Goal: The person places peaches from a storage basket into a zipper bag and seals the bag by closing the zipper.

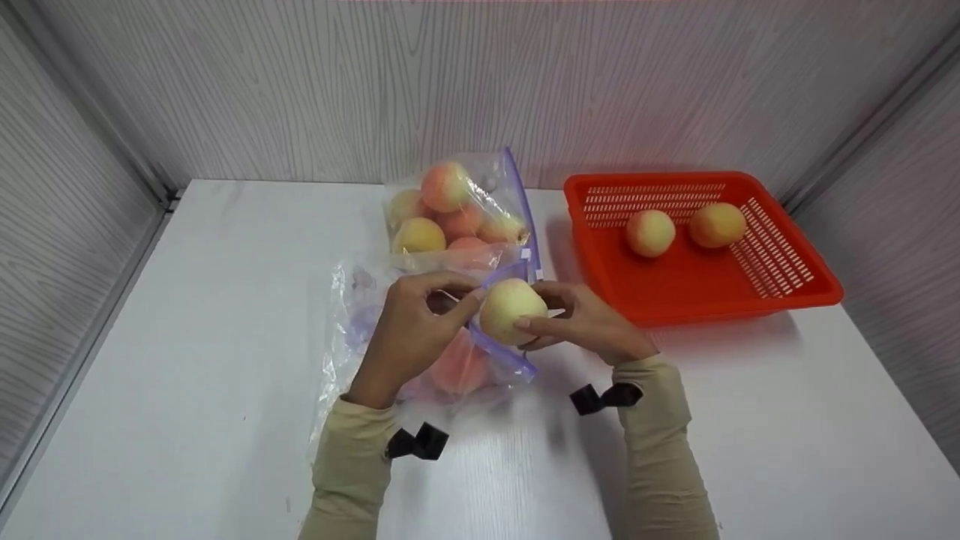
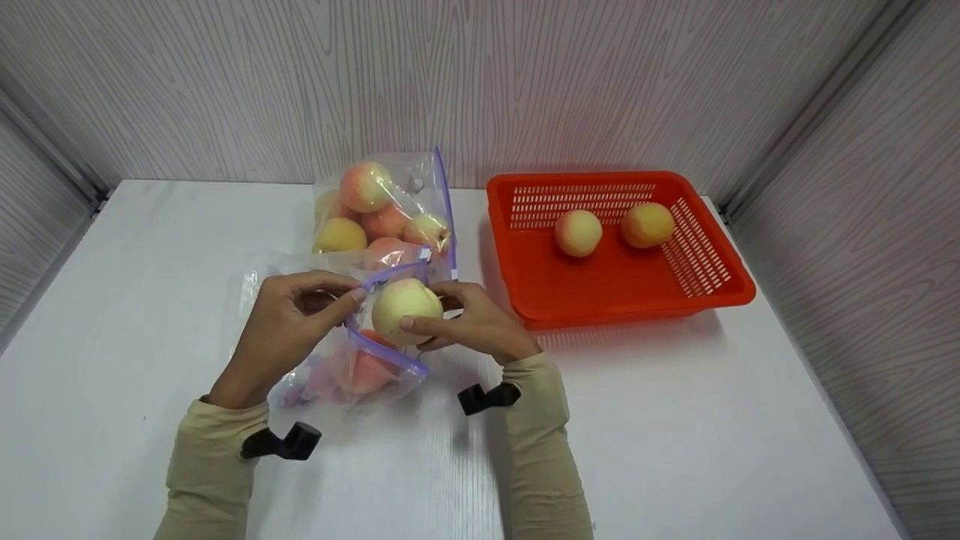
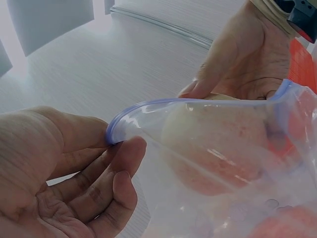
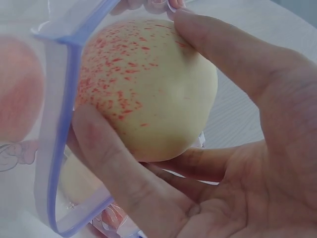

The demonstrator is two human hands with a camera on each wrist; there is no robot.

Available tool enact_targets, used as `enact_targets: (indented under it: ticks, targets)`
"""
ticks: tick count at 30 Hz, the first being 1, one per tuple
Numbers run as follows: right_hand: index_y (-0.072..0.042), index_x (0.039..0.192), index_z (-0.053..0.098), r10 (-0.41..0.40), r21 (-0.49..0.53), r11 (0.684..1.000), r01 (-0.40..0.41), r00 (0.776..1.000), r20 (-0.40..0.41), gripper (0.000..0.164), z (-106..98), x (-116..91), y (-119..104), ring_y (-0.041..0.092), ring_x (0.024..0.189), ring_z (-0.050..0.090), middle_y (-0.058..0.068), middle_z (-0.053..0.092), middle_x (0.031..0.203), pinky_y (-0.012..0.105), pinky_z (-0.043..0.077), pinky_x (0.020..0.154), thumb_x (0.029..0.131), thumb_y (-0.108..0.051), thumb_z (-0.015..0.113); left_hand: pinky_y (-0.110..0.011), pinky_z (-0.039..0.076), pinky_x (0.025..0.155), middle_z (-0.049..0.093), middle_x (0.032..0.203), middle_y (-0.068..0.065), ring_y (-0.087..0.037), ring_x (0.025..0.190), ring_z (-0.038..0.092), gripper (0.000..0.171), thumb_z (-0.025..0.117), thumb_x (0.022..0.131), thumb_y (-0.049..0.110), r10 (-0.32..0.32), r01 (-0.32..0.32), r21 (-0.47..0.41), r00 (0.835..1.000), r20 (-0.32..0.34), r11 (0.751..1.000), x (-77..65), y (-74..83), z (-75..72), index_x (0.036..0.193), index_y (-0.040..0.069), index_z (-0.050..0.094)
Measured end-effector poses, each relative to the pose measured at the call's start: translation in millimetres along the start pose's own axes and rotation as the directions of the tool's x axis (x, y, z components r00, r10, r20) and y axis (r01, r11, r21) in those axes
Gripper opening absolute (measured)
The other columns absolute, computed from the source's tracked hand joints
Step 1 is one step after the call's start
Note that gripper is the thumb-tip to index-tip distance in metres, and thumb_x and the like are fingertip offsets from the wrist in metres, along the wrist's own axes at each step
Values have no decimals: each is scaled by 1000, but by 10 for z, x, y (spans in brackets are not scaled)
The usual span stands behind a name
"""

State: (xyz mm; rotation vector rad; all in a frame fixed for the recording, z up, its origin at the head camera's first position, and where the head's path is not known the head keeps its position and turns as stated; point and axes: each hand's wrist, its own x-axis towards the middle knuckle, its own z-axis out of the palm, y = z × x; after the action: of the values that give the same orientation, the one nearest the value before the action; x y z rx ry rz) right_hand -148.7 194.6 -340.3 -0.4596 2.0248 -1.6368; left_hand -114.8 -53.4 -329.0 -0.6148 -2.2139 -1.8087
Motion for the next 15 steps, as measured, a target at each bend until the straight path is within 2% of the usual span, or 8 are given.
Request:
enact_targets:
  ticks: [4, 8, 11, 15]
  targets:
    - [1, 140, 55, 30, 12, 999, -30, 999, -16, 58, 5, -6, -15, 39, 96, 71, 22, 63, 123, 58, 56, 87, 94, -28, 75, -30, 60, 70, 74, 89, -5, -16, 78, 68, 9, 73, 92, 7, 4, -4, 4, 1000, 0, 1000, -1, 12, -4, 98, 1, 78]
    - [5, 139, 53, 43, 47, 998, -41, 998, -37, 58, 8, -3, -26, 44, 97, 71, 26, 64, 121, 54, 57, 88, 96, -29, 72, -29, 60, 71, 75, 90, -5, -16, 79, 69, 11, 72, 93, 7, -8, 8, -9, 1000, 8, 1000, -2, 20, -6, 99, 0, 78]
    - [8, 137, 52, 30, 81, 996, -27, 999, -36, 55, 10, -5, -34, 49, 100, 69, 32, 64, 119, 50, 58, 88, 98, -26, 70, -29, 60, 72, 74, 89, -3, -15, 77, 68, 12, 71, 94, 9, -23, 24, -10, 1000, 13, 1000, -6, 21, -8, 99, 0, 77]
    - [11, 131, 54, -21, 80, 997, 23, 1000, -22, 46, 8, -27, -47, 44, 93, 72, 31, 66, 113, 48, 60, 84, 100, -21, 66, -30, 60, 70, 74, 88, -6, -14, 73, 68, 11, 71, 95, 10, -26, 26, -9, 1000, 17, 1000, -7, -1, -2, 99, 1, 78]
